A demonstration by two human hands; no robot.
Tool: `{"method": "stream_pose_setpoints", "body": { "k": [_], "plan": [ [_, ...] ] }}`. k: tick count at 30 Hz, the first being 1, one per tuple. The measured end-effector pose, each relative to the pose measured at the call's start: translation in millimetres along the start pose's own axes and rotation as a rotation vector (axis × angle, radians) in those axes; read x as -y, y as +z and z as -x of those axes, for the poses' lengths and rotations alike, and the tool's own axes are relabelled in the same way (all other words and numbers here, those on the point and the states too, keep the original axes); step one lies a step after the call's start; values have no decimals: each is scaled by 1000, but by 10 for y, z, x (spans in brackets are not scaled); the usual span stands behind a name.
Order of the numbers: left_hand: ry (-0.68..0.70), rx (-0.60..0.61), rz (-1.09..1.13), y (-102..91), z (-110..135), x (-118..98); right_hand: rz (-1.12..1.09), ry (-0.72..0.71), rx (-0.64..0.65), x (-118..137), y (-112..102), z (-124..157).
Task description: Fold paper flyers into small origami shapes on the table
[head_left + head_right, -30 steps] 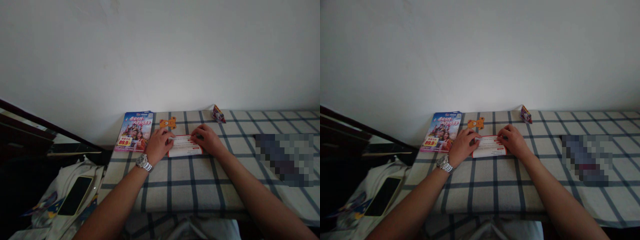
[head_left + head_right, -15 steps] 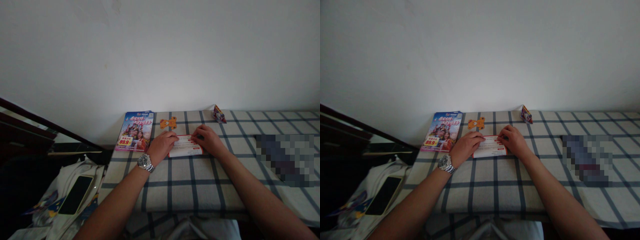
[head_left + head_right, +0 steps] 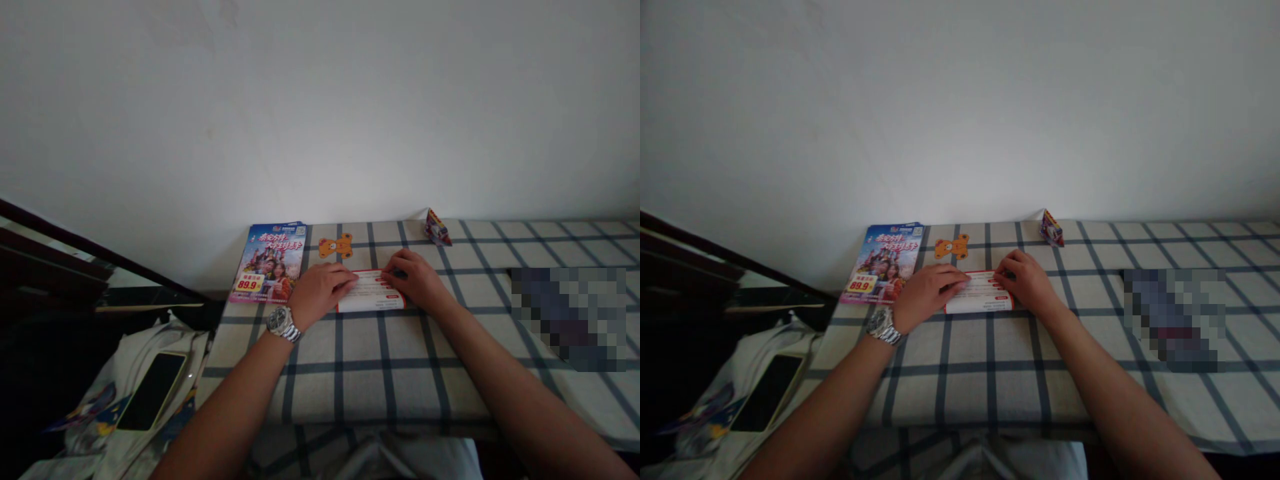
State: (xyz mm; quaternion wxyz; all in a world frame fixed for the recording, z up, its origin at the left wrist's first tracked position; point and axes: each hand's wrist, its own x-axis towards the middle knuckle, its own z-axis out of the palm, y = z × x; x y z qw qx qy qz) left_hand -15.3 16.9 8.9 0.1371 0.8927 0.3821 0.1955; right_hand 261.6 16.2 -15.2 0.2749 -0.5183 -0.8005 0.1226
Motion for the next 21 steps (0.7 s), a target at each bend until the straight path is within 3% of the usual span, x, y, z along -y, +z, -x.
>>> {"method": "stream_pose_setpoints", "body": {
  "k": [11, 21],
  "plan": [
    [8, 57, -114, -34, 46, -140, -16, -4, 4, -21, 8, -2],
    [20, 37, -142, -12, 64, -167, -42, -8, -15, 8, -23, 6]
  ]
}}
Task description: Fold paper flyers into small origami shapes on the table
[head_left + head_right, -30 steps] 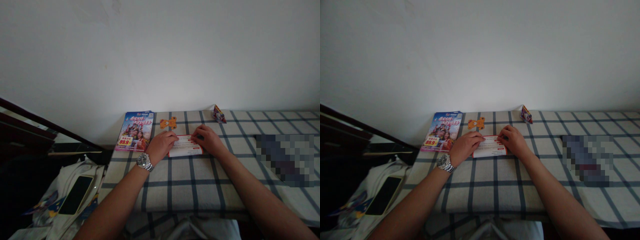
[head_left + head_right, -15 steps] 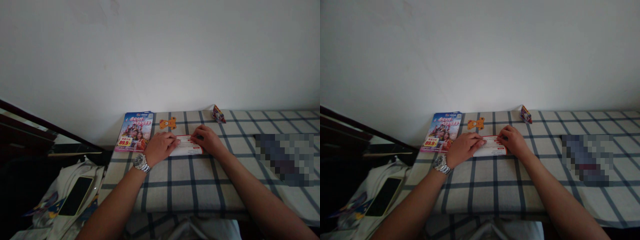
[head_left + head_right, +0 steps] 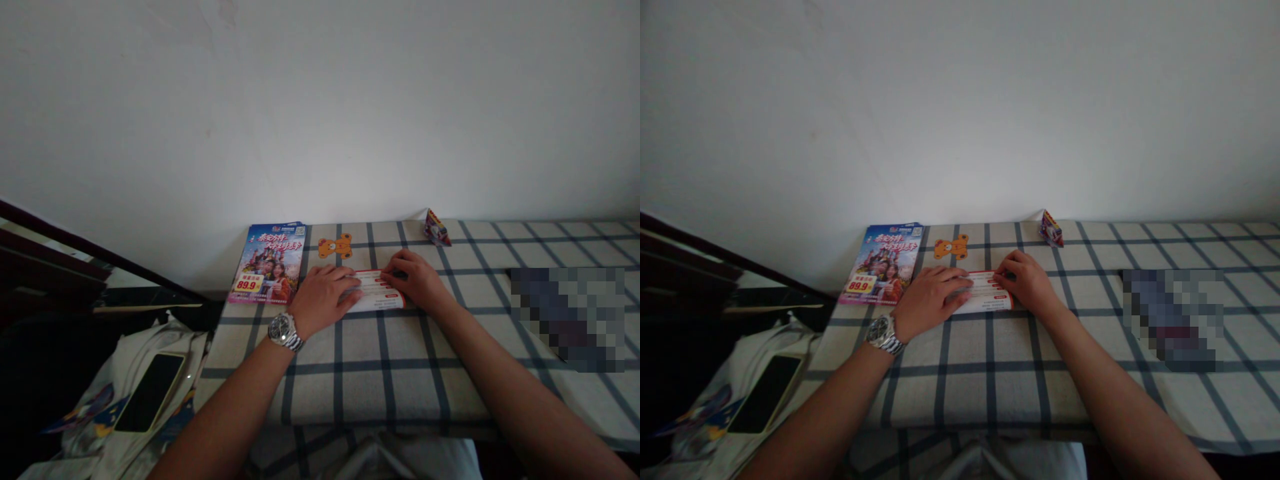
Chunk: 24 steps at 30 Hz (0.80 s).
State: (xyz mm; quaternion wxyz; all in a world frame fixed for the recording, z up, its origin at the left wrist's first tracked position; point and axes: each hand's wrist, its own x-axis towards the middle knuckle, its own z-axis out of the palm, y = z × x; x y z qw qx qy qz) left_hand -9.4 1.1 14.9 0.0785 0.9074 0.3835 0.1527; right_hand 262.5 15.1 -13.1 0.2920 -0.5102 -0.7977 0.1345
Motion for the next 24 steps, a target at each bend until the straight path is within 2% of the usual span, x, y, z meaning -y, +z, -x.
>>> {"method": "stream_pose_setpoints", "body": {
  "k": [14, 24],
  "plan": [
    [-16, -2, -5, 7, 7, -22, 72, -69, -1, 21, -57, 48],
    [-18, -2, -4, 8, 1, -24, -71, -123, 53, 183, -195, 90]
  ]
}}
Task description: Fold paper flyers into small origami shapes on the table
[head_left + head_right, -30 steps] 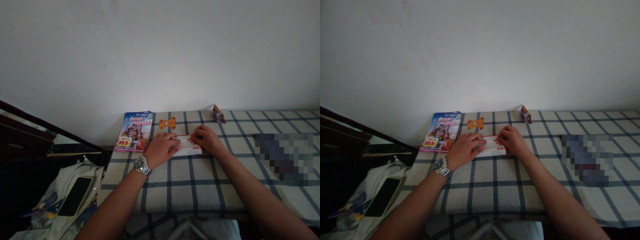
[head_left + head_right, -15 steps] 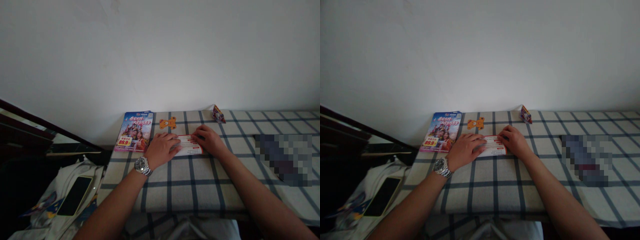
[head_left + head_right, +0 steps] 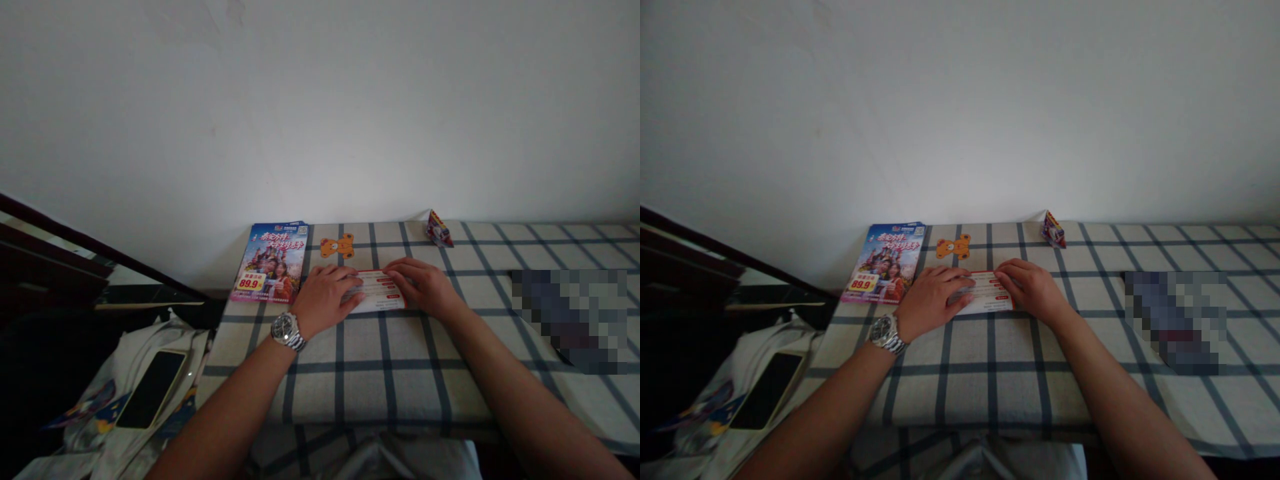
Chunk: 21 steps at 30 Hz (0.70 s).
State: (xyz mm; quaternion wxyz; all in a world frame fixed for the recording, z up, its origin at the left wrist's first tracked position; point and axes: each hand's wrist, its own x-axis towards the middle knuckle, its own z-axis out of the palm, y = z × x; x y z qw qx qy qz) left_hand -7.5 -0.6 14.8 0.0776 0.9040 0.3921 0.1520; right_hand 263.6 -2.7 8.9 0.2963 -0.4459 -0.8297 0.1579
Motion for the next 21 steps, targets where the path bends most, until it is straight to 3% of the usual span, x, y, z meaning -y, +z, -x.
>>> {"method": "stream_pose_setpoints", "body": {
  "k": [12, 21],
  "plan": [
    [-3, -4, 1, 2, 1, -17, 87, -7, 113, 47, -1, 28],
    [-5, -12, -4, 6, 3, -29, 142, -43, 103, 89, 21, 50]
  ]
}}
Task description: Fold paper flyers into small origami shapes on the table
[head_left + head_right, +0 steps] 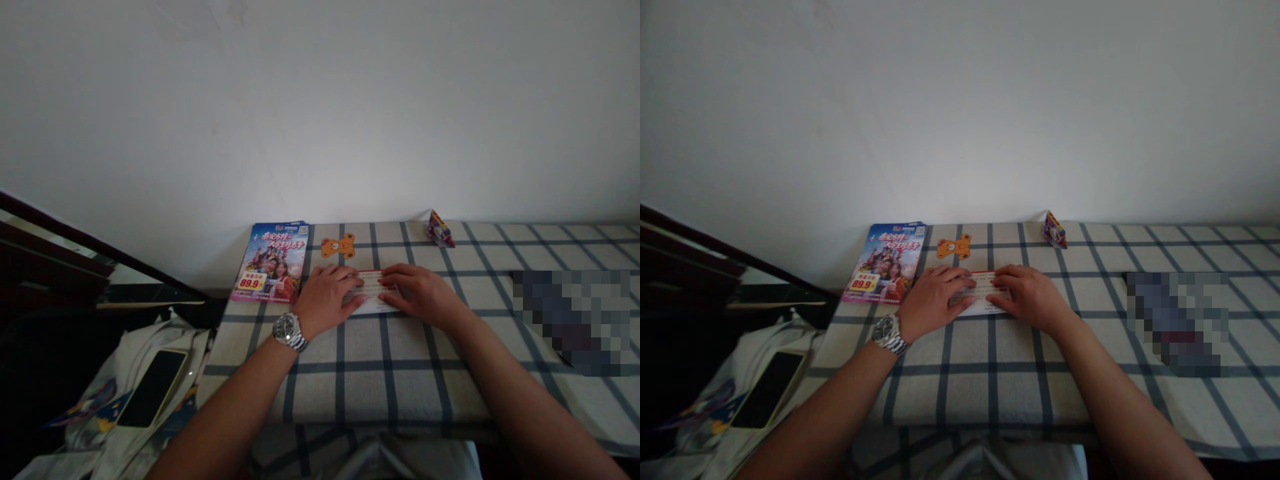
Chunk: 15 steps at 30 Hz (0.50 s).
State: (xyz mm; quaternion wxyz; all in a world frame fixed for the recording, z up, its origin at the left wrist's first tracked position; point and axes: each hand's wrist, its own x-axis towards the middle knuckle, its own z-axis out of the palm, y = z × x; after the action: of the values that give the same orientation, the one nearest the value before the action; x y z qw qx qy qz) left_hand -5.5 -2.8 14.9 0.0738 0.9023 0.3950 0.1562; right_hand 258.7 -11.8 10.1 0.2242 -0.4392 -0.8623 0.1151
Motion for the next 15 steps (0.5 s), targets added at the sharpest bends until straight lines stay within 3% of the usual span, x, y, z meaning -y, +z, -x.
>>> {"method": "stream_pose_setpoints", "body": {
  "k": [15],
  "plan": [
    [-2, 10, -12, 10, 0, -13, 126, -33, -10, 15, 57, 4]
  ]
}}
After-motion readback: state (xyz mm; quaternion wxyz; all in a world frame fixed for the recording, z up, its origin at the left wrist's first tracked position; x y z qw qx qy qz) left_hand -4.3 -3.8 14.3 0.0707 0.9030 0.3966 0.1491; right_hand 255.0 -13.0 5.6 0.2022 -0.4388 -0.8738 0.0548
